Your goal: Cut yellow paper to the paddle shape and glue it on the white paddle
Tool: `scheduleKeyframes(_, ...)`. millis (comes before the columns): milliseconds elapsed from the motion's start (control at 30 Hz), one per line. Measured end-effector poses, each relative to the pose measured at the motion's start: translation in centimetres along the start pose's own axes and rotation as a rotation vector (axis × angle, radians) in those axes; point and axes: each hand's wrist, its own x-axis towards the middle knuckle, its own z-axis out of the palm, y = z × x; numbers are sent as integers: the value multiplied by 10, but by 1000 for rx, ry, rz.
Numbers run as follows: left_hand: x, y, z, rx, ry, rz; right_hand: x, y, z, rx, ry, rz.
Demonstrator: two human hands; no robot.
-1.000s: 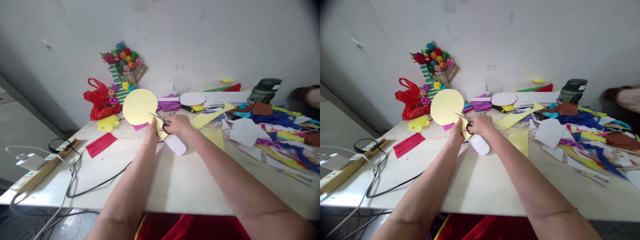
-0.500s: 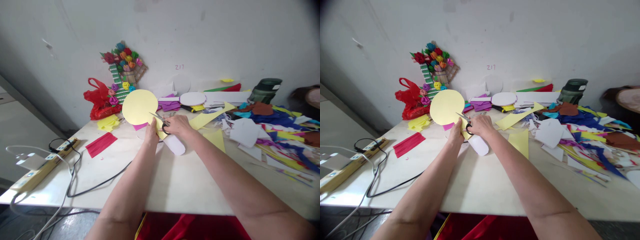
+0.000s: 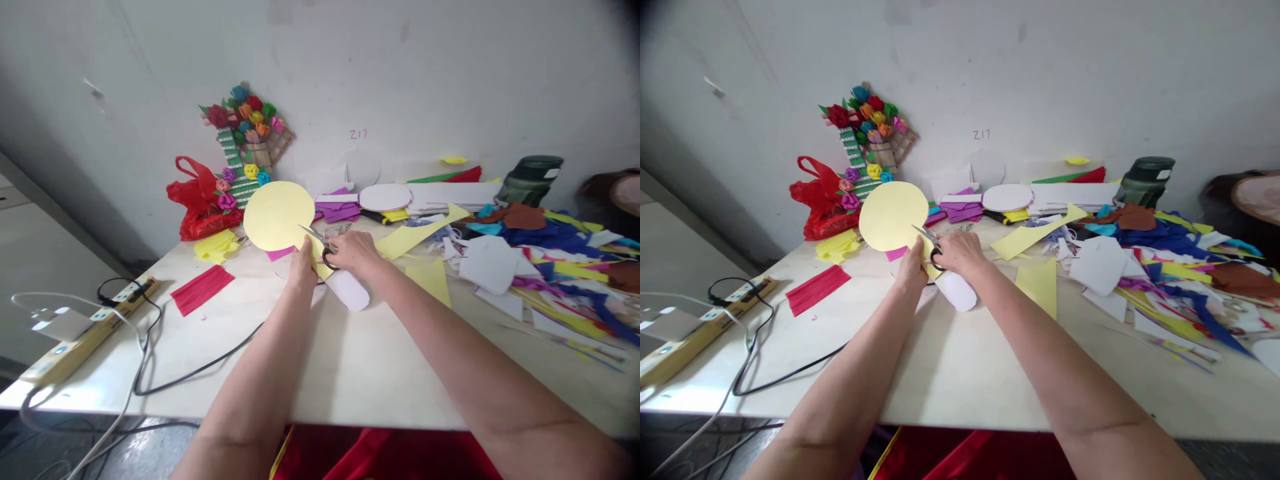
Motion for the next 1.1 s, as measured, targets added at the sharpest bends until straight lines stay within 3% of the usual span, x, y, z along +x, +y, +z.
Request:
scheduleKeyframes(433, 1, -1, -1, 7, -53, -1, -1, 0, 1, 19, 11, 16)
scheduleKeyframes(800, -3, 4, 4, -3, -1, 2, -1, 1, 0, 52, 2, 6)
scheduleKeyframes(1100, -1, 4, 2, -4, -36, 0, 1, 5, 1, 55, -5, 3)
